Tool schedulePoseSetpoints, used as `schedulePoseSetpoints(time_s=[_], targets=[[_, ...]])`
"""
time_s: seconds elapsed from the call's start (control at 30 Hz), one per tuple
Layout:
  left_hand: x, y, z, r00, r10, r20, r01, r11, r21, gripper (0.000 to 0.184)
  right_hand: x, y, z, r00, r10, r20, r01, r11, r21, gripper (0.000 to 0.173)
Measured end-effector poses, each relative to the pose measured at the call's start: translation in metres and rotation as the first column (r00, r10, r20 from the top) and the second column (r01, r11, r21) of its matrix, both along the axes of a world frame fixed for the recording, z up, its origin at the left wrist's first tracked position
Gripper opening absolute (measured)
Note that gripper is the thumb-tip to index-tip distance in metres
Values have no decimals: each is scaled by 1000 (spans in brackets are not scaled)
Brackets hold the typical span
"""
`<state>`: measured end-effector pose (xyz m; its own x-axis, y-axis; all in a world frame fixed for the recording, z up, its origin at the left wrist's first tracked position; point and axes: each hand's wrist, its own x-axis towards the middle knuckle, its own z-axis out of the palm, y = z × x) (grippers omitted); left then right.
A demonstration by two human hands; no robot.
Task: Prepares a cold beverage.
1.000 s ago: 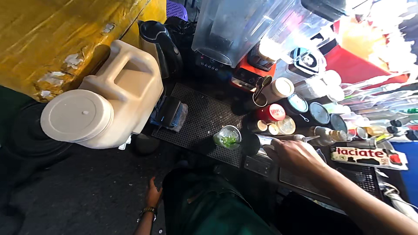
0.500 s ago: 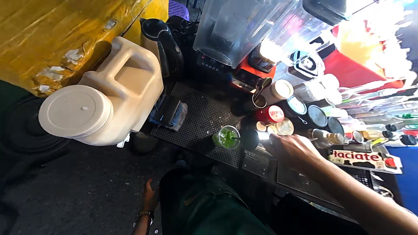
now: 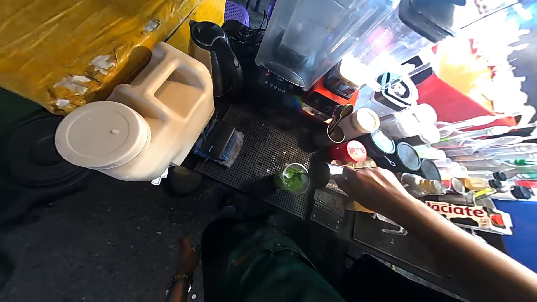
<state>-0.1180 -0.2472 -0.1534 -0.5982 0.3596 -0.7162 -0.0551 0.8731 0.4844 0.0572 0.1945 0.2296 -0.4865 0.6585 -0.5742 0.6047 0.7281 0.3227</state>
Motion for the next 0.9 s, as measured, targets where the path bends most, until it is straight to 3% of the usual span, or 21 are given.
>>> schedulePoseSetpoints(time_s=[0.5, 0.7, 0.9], targets=[[5, -9, 1, 999, 10, -33, -11, 999, -37, 69, -38, 1, 3, 991, 104, 86, -103, 995, -11, 40], [15, -10, 3, 990, 134, 37, -134, 991, 13, 69, -49, -4, 2, 981, 173, 84, -171, 985, -24, 41], [22, -13, 7, 987, 151, 58, -150, 989, -20, 69, -52, -18, 6, 970, 229, 80, -224, 973, -61, 37]])
